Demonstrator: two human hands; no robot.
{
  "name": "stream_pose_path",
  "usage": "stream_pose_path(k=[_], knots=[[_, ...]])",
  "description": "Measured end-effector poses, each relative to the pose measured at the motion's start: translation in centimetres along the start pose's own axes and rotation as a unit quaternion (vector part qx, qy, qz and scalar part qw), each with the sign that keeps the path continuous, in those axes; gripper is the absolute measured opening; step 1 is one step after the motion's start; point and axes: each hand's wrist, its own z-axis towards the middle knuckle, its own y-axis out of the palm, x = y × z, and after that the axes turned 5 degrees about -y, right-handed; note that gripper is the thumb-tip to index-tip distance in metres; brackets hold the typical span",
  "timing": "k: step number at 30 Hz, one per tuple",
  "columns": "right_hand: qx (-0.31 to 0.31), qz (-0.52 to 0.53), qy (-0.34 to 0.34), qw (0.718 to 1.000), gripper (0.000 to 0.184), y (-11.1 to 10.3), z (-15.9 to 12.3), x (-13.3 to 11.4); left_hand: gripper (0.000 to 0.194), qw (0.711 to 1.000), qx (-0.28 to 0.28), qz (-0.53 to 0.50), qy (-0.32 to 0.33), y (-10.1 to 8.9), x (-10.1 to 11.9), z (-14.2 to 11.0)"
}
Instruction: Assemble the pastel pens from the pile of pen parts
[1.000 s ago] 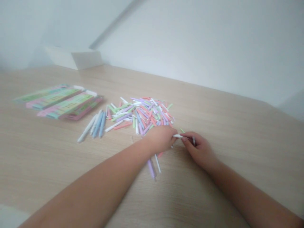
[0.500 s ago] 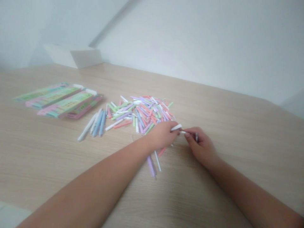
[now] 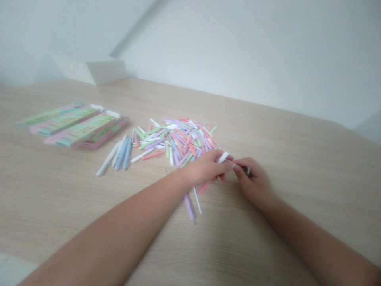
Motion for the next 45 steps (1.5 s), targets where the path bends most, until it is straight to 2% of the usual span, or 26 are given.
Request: stream_pose_path(k=[5, 10, 14, 20, 25, 34, 37, 41, 45], knots=[[0.003, -0.028, -0.029, 0.999, 0.017, 0.0, 0.4, -0.3, 0.038, 0.999, 0.028, 0.030, -0.006, -0.1, 0.0, 0.0], [0.017, 0.008, -0.030, 0.999, 0.016, -0.1, 0.3, -0.7, 0.043, 1.000, -0.027, 0.009, 0.008, 0.0, 0.5, -0.4], [0.011, 0.023, -0.018, 1.000, 0.016, -0.2, 0.2, -0.9, 0.039, 0.999, -0.033, 0.014, 0.017, 0.0, 0.8, -0.6], [-0.008, 0.018, -0.021, 1.000, 0.012, -0.1, 0.1, -1.6, 0.034, 0.998, 0.008, 0.061, -0.020, 0.2, 1.3, -0.8], [0.010, -0.032, 0.016, 0.999, 0.019, 0.4, -0.7, -1.2, 0.034, 0.992, 0.043, 0.105, -0.064, 0.2, 1.2, -0.5], [0.002, -0.073, -0.014, 0.997, 0.013, 0.5, -0.6, -1.2, 0.031, 0.981, 0.053, 0.178, -0.051, -0.2, 0.1, 0.1], [0.002, -0.084, -0.013, 0.996, 0.015, 0.4, -0.5, -1.1, 0.030, 0.986, 0.040, 0.154, -0.047, -0.1, 0.1, 0.1], [0.010, -0.084, -0.004, 0.996, 0.015, 0.5, -0.5, -0.9, 0.030, 0.996, 0.012, 0.068, -0.063, 0.1, 0.4, 0.0], [0.034, -0.073, 0.049, 0.996, 0.013, 0.6, -0.4, -0.7, 0.022, 0.995, 0.029, 0.066, -0.072, 0.2, 0.5, -0.2]])
